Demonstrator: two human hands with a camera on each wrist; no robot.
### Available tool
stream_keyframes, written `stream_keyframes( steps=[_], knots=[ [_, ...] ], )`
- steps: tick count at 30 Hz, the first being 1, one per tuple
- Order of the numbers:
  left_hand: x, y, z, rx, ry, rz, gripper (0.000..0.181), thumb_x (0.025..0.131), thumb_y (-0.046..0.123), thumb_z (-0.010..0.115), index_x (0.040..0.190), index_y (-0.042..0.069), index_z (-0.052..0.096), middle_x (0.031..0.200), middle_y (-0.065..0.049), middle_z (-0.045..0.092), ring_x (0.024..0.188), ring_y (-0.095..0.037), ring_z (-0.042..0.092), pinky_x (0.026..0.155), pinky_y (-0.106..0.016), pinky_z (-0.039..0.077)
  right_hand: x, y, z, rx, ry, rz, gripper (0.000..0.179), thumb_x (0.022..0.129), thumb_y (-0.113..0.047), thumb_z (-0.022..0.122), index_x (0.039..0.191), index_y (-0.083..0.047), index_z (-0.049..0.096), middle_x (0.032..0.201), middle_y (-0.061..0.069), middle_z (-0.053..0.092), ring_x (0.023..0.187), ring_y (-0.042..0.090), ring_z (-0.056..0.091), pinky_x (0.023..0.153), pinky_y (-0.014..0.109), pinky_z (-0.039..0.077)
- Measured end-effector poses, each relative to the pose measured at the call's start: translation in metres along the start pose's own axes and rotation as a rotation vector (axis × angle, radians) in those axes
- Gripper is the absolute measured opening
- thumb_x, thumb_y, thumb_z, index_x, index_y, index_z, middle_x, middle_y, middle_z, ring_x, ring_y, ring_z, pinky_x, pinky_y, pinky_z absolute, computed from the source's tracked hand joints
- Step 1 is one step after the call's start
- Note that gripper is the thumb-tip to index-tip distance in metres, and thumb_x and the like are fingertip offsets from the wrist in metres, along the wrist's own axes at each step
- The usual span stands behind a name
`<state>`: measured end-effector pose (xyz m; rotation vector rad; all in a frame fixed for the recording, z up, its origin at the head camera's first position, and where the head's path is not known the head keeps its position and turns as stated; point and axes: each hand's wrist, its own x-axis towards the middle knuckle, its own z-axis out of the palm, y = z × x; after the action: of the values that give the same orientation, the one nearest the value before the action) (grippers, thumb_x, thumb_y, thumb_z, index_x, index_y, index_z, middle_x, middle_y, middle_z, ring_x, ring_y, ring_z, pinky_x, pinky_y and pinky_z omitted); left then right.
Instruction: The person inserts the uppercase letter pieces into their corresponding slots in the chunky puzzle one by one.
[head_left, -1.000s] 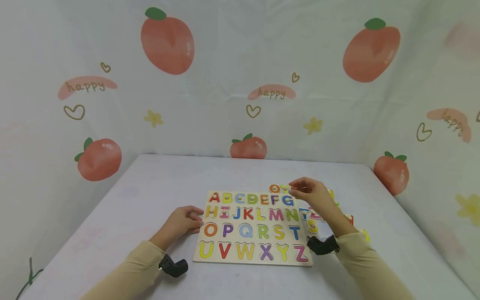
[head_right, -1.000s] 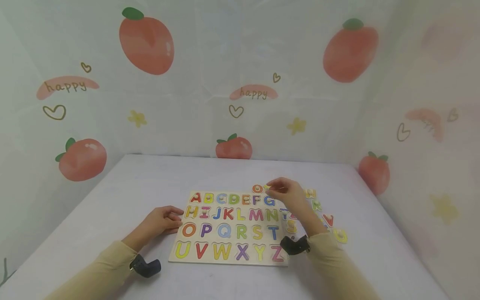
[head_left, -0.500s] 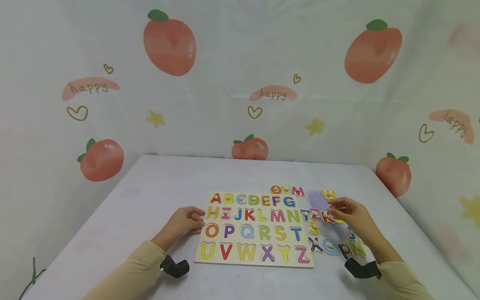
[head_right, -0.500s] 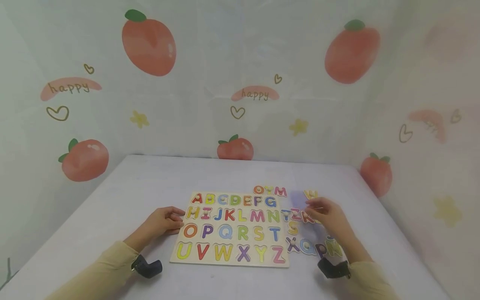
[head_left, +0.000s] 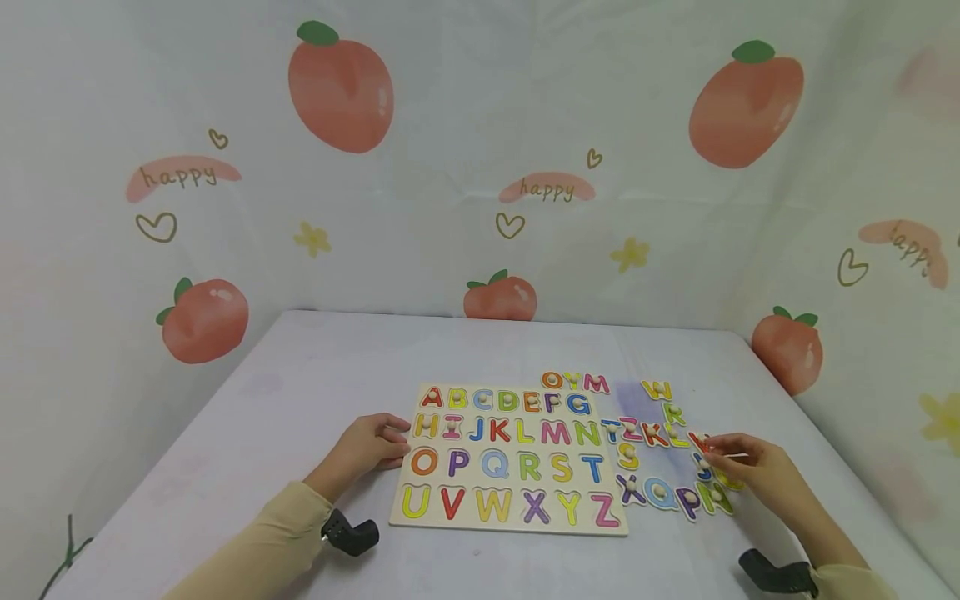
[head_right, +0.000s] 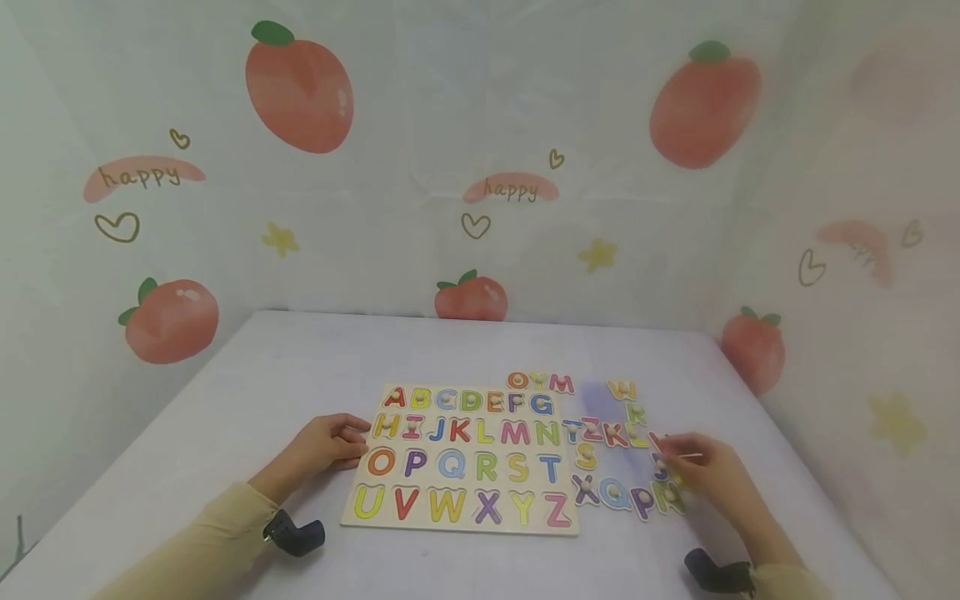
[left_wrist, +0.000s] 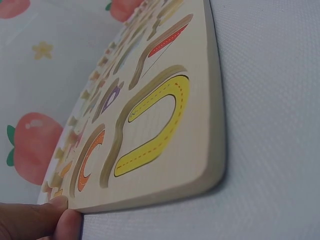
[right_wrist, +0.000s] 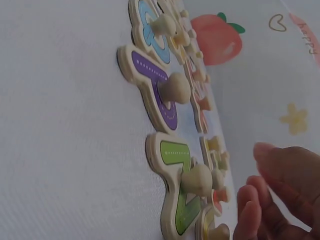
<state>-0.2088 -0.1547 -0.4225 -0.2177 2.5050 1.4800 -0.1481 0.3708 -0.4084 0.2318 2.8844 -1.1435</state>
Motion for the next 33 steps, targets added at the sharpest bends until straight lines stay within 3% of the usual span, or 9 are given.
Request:
stream_keyframes(
  steps=[5,18,27,33],
  knots=[
    [0.0,-0.001,0.0,0.003,0.003,0.004,0.037,0.082,0.001,0.073,0.118,0.0,0.062,0.089,-0.009,0.064,0.069,-0.013,0.062,0.062,-0.025,0.059,0.006,0.004,-0.002,-0.005,-0.068,0.044,0.052,0.086,-0.035,0.072,0.115,0.006,0.061,0.102,0.011,0.066,0.083,0.016,0.056,0.061,0.025,0.049],
    [-0.001,-0.002,0.001,0.009,0.016,0.004,0.037,0.082,0.002,0.073,0.118,0.001,0.062,0.088,-0.008,0.064,0.068,-0.013,0.062,0.061,-0.025,0.058,0.018,0.003,0.0,-0.05,-0.142,0.054,0.033,0.084,-0.012,0.074,0.108,0.007,0.064,0.087,0.005,0.063,0.079,0.018,0.053,0.063,0.023,0.051],
    [-0.001,-0.003,0.001,0.011,0.012,0.012,0.036,0.083,0.004,0.073,0.118,0.001,0.063,0.088,-0.008,0.064,0.068,-0.012,0.062,0.063,-0.025,0.059,0.019,0.002,0.0,-0.099,-0.156,0.035,0.027,0.084,-0.015,0.073,0.102,0.004,0.066,0.084,0.002,0.063,0.078,0.017,0.053,0.062,0.025,0.048],
    [-0.001,-0.003,0.001,0.007,0.016,0.013,0.036,0.083,0.003,0.073,0.117,0.001,0.063,0.087,-0.008,0.065,0.068,-0.012,0.062,0.063,-0.025,0.059,0.017,-0.006,-0.005,-0.097,-0.133,0.012,0.032,0.086,-0.021,0.072,0.105,0.005,0.065,0.085,0.002,0.064,0.079,0.017,0.054,0.061,0.024,0.048]
  ],
)
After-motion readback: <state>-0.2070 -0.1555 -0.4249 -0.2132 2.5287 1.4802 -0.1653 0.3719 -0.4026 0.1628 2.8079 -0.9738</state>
